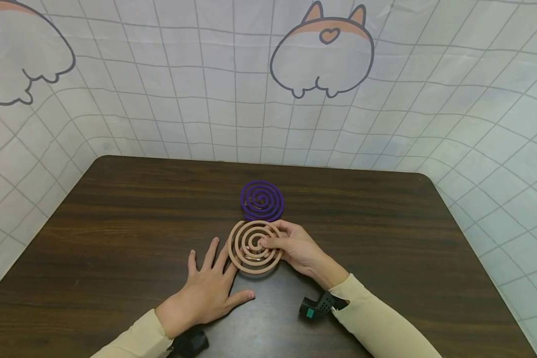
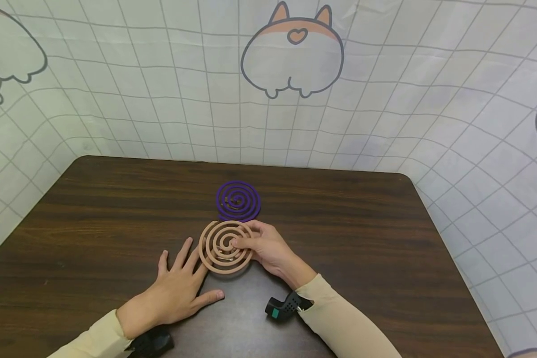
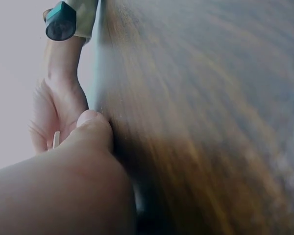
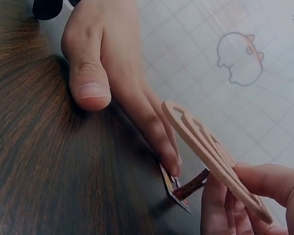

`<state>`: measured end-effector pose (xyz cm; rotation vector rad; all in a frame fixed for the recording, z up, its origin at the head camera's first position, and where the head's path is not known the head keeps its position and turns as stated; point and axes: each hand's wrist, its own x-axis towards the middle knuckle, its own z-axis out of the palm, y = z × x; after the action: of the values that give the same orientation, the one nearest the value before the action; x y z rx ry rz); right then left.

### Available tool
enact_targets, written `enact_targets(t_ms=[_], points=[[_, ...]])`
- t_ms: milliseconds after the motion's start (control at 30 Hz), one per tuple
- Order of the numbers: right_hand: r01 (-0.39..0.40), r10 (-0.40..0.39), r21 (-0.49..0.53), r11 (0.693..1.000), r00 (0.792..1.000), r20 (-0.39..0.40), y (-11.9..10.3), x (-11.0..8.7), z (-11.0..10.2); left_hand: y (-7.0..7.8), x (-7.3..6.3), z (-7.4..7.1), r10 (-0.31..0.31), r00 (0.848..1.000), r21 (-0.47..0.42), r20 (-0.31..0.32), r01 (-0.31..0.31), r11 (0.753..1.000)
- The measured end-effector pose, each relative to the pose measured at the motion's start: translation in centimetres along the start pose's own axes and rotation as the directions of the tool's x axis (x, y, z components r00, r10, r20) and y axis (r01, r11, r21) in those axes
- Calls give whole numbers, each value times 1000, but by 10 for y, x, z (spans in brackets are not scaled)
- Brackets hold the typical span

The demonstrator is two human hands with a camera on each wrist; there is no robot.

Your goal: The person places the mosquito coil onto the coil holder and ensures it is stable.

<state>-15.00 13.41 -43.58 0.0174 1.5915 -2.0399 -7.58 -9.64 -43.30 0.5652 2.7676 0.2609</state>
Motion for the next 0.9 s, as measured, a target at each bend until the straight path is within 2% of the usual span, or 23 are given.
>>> enact_targets(t_ms=[900], points=[[1, -1, -48, 999, 1000, 4, 1, -1, 6, 0, 2, 3, -19, 998, -10, 62, 19, 1000]])
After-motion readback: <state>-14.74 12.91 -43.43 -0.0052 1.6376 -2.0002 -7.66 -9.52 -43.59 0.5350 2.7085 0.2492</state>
